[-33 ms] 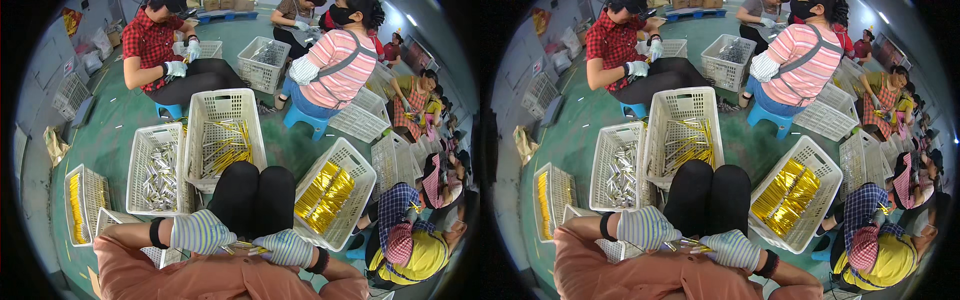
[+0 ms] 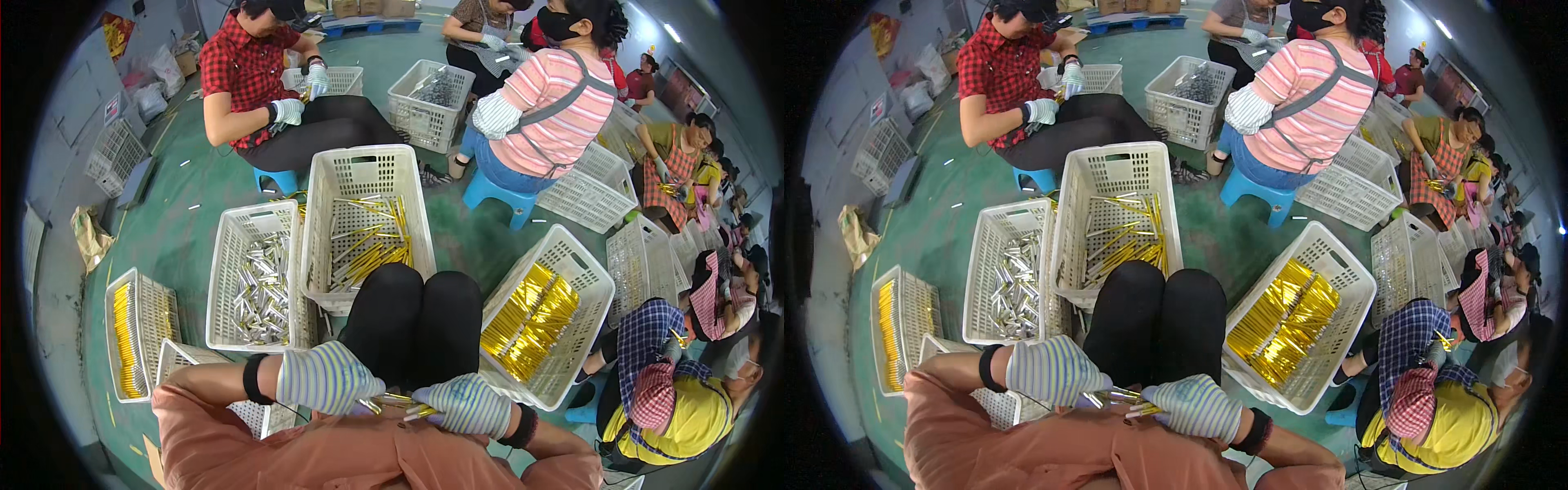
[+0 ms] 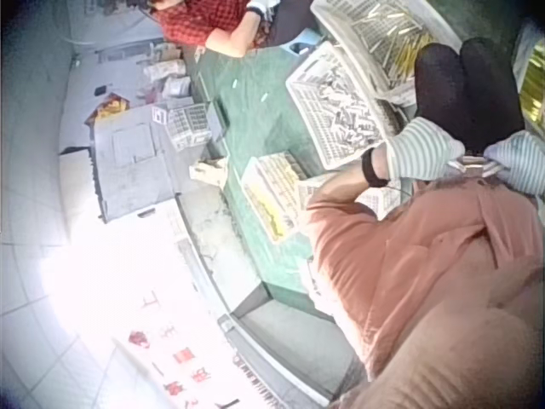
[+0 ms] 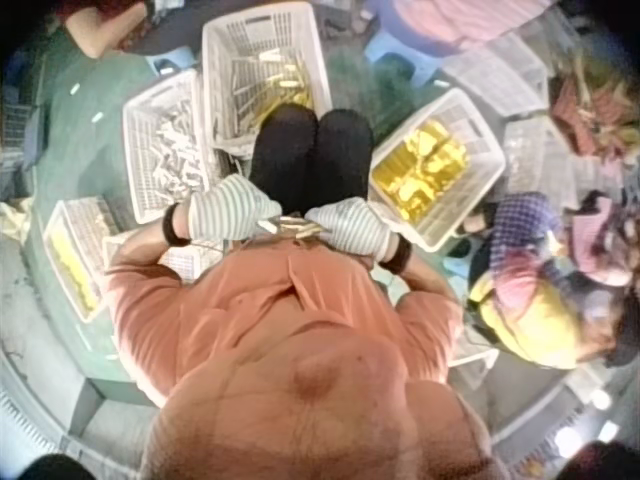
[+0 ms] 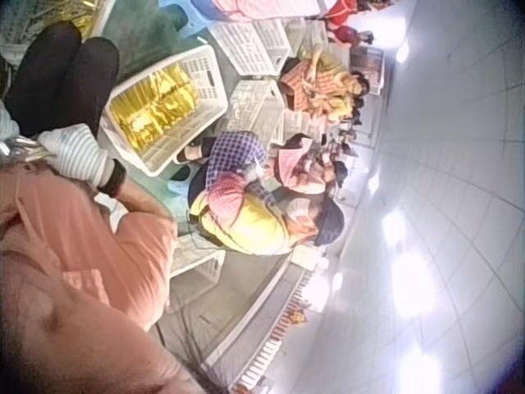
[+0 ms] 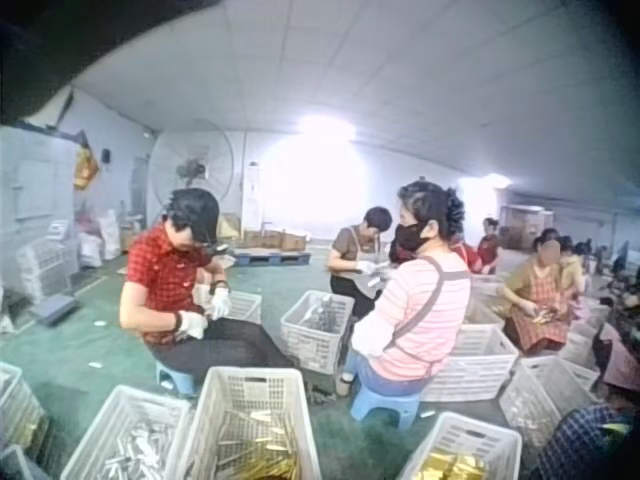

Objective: The person is counting and bundling gold-colored plastic tubes in a factory setting.

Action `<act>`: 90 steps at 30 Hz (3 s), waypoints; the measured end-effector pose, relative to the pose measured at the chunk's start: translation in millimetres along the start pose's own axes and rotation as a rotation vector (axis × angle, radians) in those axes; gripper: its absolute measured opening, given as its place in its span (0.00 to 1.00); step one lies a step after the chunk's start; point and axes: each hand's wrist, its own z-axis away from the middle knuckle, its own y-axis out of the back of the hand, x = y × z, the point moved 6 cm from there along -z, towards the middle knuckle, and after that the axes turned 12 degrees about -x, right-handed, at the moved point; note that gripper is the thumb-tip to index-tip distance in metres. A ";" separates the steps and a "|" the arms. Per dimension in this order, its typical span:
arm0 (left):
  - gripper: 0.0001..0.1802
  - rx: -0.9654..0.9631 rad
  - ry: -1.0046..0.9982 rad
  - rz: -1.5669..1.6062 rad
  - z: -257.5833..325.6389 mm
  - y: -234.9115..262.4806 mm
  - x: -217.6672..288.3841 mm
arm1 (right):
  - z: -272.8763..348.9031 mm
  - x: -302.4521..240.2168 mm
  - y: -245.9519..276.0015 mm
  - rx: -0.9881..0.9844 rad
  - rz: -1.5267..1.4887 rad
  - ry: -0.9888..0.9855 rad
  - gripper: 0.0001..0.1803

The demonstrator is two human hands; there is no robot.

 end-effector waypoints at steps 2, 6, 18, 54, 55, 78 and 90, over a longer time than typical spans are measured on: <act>0.17 0.056 0.017 0.056 11.3 -10.9 -23.6 | 9.3 2.6 29.0 0.005 0.167 -0.106 0.16; 0.23 0.367 0.542 0.691 85.7 -18.5 -140.7 | 109.9 106.3 58.3 0.665 0.371 -0.552 0.15; 0.19 0.913 0.476 0.361 59.0 -29.8 -208.9 | 33.1 101.6 -0.5 0.589 -0.366 -0.425 0.15; 0.13 0.275 -0.149 0.011 -89.6 -65.8 -42.0 | 8.8 70.9 -32.0 0.470 -0.212 -0.238 0.17; 0.13 0.276 -0.155 0.004 -89.0 -58.6 -42.4 | 7.8 62.5 -28.9 0.388 -0.202 -0.271 0.18; 0.11 0.288 -0.078 0.011 -55.7 -26.6 -20.4 | 18.2 22.1 -12.8 0.166 -0.032 -0.037 0.11; 0.21 0.112 -0.184 0.512 -50.0 -5.2 -35.2 | 16.4 29.5 -12.7 0.104 0.252 -0.150 0.12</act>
